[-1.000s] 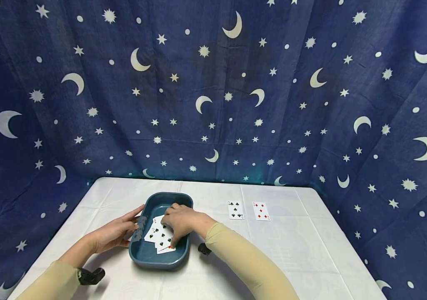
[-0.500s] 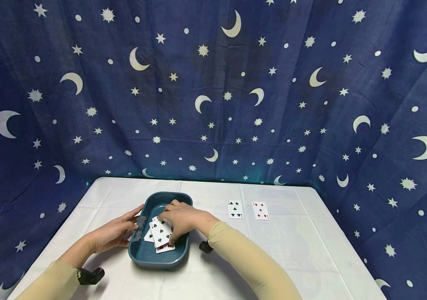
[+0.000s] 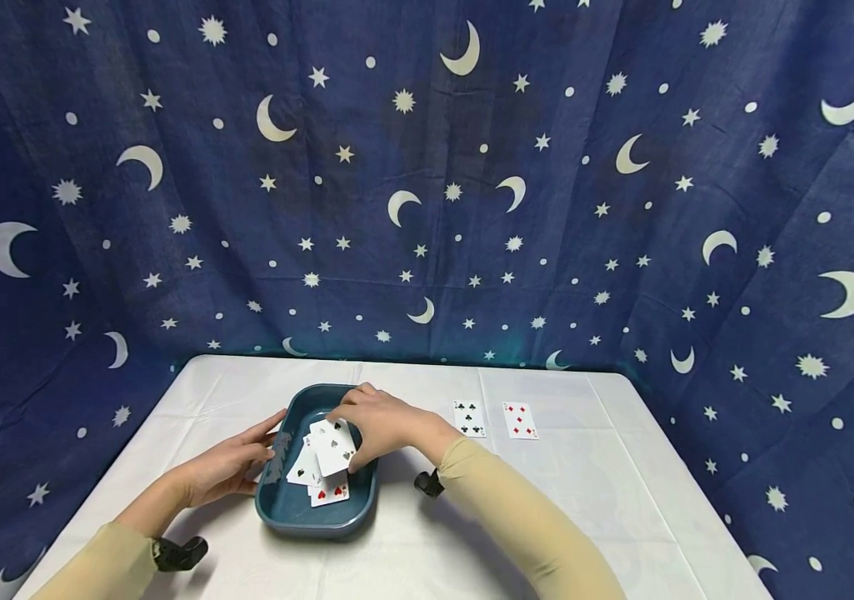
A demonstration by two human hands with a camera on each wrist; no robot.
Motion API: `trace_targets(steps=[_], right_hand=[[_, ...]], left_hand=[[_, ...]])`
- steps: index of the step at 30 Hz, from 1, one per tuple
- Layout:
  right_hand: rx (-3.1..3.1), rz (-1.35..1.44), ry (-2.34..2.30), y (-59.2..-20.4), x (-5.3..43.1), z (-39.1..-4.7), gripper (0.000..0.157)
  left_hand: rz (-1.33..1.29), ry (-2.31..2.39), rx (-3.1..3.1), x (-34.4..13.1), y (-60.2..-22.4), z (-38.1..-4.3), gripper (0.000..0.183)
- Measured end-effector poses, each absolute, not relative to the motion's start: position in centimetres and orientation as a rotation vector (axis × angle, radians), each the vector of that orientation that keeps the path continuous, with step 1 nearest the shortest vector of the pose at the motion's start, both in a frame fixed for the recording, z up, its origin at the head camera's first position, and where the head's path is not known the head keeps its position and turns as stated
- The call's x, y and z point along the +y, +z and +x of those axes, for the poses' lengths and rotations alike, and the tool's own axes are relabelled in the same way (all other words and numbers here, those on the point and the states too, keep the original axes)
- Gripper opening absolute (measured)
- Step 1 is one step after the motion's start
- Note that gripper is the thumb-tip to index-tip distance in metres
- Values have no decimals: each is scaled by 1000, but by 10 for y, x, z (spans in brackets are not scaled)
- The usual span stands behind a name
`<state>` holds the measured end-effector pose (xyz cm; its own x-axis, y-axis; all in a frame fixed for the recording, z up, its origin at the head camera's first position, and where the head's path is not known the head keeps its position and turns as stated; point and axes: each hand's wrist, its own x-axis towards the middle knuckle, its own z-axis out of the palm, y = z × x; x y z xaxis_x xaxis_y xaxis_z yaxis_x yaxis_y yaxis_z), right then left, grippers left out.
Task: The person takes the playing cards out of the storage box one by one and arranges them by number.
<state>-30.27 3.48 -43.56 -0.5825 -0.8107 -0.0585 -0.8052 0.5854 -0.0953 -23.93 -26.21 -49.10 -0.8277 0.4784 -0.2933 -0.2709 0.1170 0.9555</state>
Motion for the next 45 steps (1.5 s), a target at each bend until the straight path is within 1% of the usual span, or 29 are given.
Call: trace_targets(steps=[16,24,34,45], right_hand=[[2781,-1287,-254,-416,84,-304,85],[2821,-1200,-292,-421,125,-310,85],[2849,-1102,-319,-432,180,-309,84],[2910,-895,-366,-444,243,-308,87]], left_hand=[[185,1770,1865,-262,-492,-239,81],[173,1777,1857,-261,-490,-240,80],[159,1784,1863,-259,-491,-239,82],[155,1775,1863,-259,-490,-238,82]])
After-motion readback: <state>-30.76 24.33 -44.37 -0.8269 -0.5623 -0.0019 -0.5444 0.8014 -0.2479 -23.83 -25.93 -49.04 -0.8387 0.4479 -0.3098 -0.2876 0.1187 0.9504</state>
